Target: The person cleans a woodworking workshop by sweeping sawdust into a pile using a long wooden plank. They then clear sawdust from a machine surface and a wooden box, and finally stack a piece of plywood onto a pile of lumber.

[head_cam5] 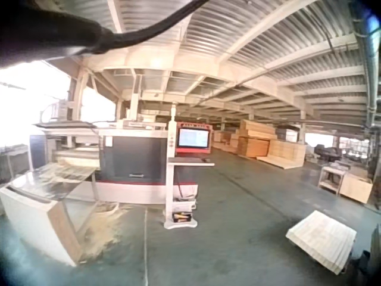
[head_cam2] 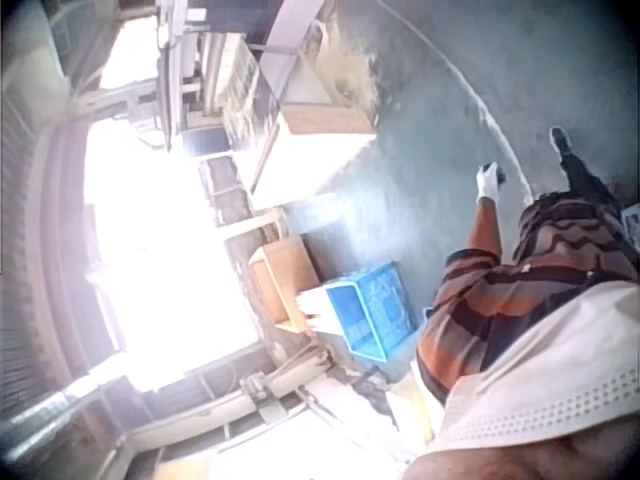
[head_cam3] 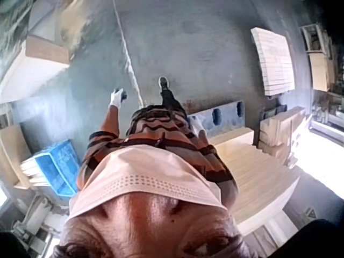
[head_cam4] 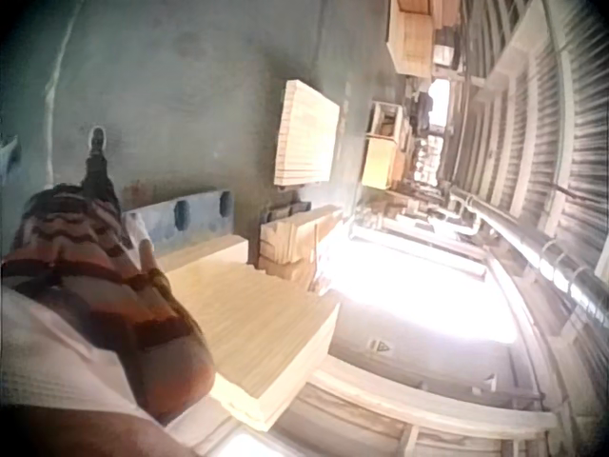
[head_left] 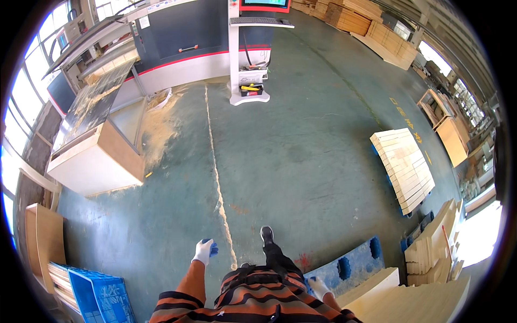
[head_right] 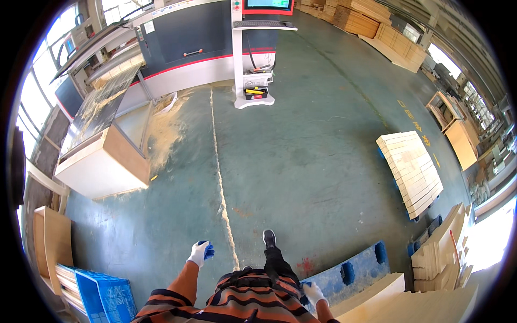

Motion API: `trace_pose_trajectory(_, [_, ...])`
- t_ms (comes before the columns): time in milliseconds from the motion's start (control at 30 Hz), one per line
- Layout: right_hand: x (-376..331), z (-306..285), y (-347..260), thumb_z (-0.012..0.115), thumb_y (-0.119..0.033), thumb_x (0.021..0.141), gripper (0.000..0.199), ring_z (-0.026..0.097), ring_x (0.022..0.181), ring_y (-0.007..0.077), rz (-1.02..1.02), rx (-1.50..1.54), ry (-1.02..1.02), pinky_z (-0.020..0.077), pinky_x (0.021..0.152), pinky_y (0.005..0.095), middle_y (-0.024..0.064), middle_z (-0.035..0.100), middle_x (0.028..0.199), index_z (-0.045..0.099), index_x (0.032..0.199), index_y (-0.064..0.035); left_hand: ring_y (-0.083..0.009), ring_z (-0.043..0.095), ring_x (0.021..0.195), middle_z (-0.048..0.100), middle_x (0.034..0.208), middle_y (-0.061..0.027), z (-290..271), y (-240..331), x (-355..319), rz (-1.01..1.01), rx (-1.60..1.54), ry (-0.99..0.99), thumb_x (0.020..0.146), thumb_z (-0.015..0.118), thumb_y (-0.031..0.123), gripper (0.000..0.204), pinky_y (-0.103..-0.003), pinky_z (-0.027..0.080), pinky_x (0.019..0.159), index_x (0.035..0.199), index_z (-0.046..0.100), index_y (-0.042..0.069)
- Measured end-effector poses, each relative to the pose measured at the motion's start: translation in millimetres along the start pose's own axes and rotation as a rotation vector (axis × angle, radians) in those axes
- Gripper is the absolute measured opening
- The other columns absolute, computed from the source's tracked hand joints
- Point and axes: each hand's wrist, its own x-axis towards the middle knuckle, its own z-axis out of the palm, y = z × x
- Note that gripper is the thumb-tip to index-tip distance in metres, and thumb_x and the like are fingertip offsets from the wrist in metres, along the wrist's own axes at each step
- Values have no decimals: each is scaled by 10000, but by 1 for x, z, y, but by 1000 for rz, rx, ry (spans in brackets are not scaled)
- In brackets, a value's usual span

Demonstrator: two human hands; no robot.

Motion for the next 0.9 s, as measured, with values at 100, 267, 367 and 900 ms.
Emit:
trace_pose_trajectory(100, [49, -62, -51, 494, -441, 857, 536, 600, 973, 359, 131, 665, 106, 459, 865, 417, 214, 628, 1040, 525, 1131, 17, -239, 629, 633, 609, 805, -98, 2, -6, 9, -28, -130, -23, 849, 617, 161, 193, -383, 540, 539, 983, 557, 36])
trace_pose_trajectory(267, [99, -160, -144, 493, -428, 859, 525, 630, 806, 293, 53, 527, -163, 486, 722, 422, 179, 636, 917, 522, 1109, 33, -257, 606, 605, 596, 753, -85, -16, -49, 4, -175, -305, 153, 862, 578, 176, 120, -409, 525, 522, 916, 541, 76])
trace_pose_trajectory(367, [173, -188, -154, 478, -417, 881, 508, 590, 940, 297, 23, 260, -306, 446, 821, 396, 205, 602, 1041, 543, 1109, 32, -282, 606, 636, 581, 704, -85, -24, -79, 4, 23, -37, 41, 871, 558, 205, 126, -442, 527, 561, 851, 545, 82])
trace_pose_trajectory(900, [367, -399, -366, 449, -502, 909, 587, 557, 1051, 317, -217, 342, -82, 417, 895, 389, 211, 580, 1146, 469, 1228, -10, -260, 612, 603, 606, 796, -90, 166, 149, 130, -162, -280, 209, 885, 569, 197, 132, -393, 529, 529, 947, 550, 83])
